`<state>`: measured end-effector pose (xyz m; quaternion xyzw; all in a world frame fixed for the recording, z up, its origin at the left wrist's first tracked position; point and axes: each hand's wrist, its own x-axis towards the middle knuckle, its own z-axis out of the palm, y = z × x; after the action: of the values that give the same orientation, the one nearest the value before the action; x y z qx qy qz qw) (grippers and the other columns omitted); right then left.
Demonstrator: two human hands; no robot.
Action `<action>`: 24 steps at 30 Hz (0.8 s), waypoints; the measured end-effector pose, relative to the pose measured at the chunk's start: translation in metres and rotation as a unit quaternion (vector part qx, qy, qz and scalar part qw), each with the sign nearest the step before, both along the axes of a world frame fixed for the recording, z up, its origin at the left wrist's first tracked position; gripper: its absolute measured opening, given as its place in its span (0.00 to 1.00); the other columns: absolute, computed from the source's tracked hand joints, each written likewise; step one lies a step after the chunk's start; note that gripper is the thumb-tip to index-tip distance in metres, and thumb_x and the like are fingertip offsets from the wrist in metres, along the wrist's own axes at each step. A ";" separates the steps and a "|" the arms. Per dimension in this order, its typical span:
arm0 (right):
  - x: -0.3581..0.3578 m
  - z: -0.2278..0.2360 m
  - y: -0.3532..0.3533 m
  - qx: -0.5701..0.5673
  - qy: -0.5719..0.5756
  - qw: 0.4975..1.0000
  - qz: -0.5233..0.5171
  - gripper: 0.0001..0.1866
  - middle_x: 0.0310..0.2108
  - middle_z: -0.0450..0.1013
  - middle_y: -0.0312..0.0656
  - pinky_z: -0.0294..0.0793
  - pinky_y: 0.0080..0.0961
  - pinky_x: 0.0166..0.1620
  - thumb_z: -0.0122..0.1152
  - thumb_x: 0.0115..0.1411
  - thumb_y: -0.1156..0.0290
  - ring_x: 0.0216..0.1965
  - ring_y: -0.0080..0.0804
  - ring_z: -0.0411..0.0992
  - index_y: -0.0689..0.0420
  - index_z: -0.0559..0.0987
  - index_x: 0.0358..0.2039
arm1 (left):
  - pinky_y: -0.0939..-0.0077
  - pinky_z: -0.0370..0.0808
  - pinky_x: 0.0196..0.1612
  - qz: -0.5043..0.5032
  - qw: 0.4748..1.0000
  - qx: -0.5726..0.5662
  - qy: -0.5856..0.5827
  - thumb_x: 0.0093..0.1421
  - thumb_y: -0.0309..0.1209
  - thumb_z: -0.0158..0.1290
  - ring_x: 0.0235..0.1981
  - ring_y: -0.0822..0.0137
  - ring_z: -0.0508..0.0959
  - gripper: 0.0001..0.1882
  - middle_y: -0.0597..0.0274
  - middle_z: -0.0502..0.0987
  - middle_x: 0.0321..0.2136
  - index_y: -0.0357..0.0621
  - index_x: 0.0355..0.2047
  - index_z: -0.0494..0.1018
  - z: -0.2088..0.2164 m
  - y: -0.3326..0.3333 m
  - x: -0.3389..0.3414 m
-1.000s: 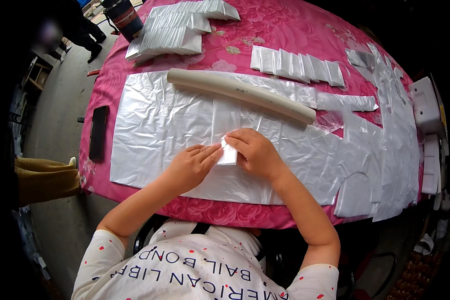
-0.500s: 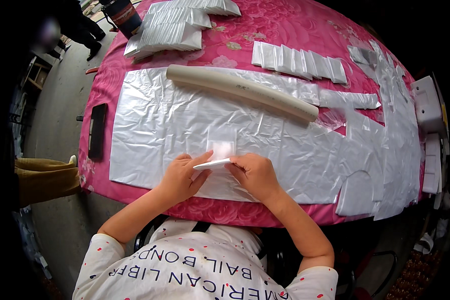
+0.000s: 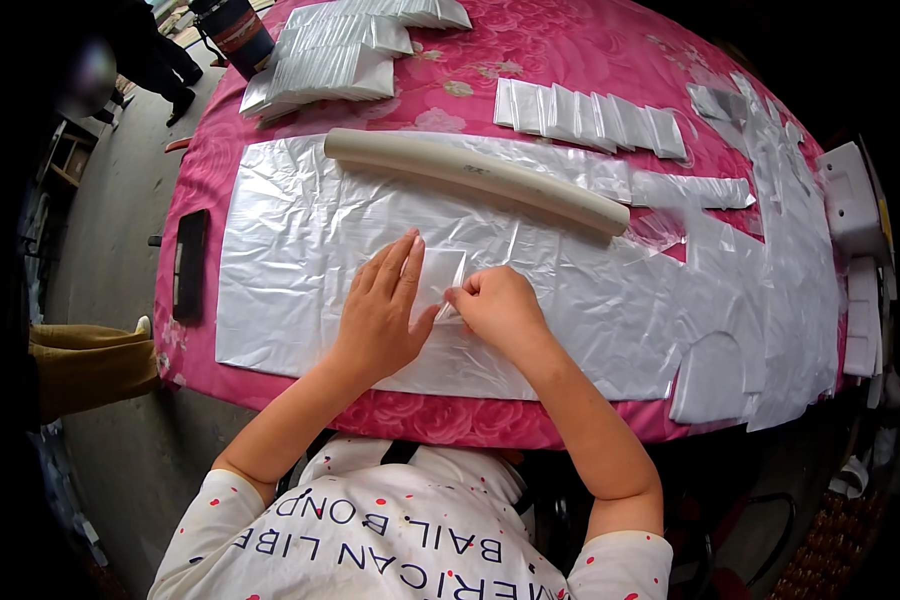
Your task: The person unrolls a roll of clear plastic sheeting on a pink tablecloth, tears off a piece, folds it, and places it on a stack. This process is repeated multiple times.
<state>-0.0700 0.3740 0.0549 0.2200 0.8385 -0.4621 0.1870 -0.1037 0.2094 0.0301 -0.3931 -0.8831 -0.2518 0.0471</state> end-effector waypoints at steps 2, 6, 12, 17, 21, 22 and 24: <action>0.001 -0.012 0.004 0.013 0.021 1.000 0.003 0.13 0.15 0.73 0.45 0.70 0.26 0.26 0.59 0.52 0.64 0.17 0.29 0.73 0.62 0.78 0.20 | 0.54 0.45 0.63 -0.056 0.997 -0.048 0.016 0.51 0.45 0.52 0.62 0.48 0.51 0.44 0.41 0.52 0.60 0.28 0.59 0.48 -0.004 0.009 0.005; 0.002 -0.007 -0.001 -0.021 0.008 0.999 -0.033 0.14 0.15 0.73 0.45 0.71 0.30 0.28 0.59 0.50 0.64 0.20 0.36 0.73 0.62 0.76 0.17 | 0.55 0.40 0.64 -0.040 0.998 -0.038 0.000 0.51 0.54 0.48 0.64 0.48 0.46 0.48 0.39 0.49 0.61 0.25 0.59 0.47 -0.023 0.015 0.010; 0.026 -0.004 -0.011 0.267 0.147 0.952 0.019 0.18 0.31 0.74 0.42 0.72 0.32 0.33 0.65 0.45 0.63 0.30 0.39 0.73 0.58 0.74 0.34 | 0.56 0.38 0.64 -0.042 0.998 -0.051 0.015 0.49 0.60 0.47 0.65 0.49 0.44 0.53 0.39 0.48 0.61 0.25 0.59 0.45 -0.026 0.016 0.008; 0.053 0.004 -0.003 0.261 0.160 0.951 0.052 0.22 0.34 0.72 0.41 0.72 0.31 0.36 0.66 0.45 0.67 0.34 0.37 0.73 0.56 0.72 0.41 | 0.58 0.38 0.65 -0.058 0.996 -0.066 -0.007 0.44 0.64 0.50 0.65 0.50 0.45 0.58 0.42 0.47 0.62 0.27 0.60 0.45 -0.021 0.006 0.013; 0.078 0.001 -0.007 0.141 0.201 0.969 0.040 0.18 0.34 0.72 0.42 0.73 0.28 0.35 0.65 0.46 0.70 0.33 0.35 0.73 0.58 0.74 0.39 | 0.57 0.41 0.64 -0.224 0.958 -0.167 -0.067 0.43 0.60 0.54 0.65 0.52 0.45 0.56 0.45 0.47 0.62 0.29 0.60 0.47 0.002 -0.050 0.040; 0.082 -0.001 -0.010 0.100 0.216 0.971 0.037 0.18 0.33 0.72 0.41 0.72 0.26 0.35 0.65 0.46 0.72 0.32 0.34 0.72 0.59 0.75 0.38 | 0.57 0.42 0.64 -0.267 0.942 -0.186 -0.085 0.46 0.56 0.54 0.65 0.53 0.45 0.52 0.46 0.47 0.62 0.30 0.59 0.49 0.004 -0.070 0.045; 0.089 -0.004 -0.017 0.019 0.244 0.969 0.032 0.16 0.32 0.72 0.41 0.72 0.22 0.33 0.65 0.45 0.74 0.30 0.31 0.71 0.60 0.76 0.37 | 0.57 0.43 0.64 -0.272 0.919 -0.276 0.071 0.51 0.49 0.53 0.65 0.54 0.46 0.44 0.47 0.47 0.63 0.32 0.59 0.51 -0.010 -0.112 0.053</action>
<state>0.0192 0.3566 0.0506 0.0777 0.8739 -0.4797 -0.0125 -0.0511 0.0976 0.0205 -0.6324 -0.7709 0.0270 -0.0704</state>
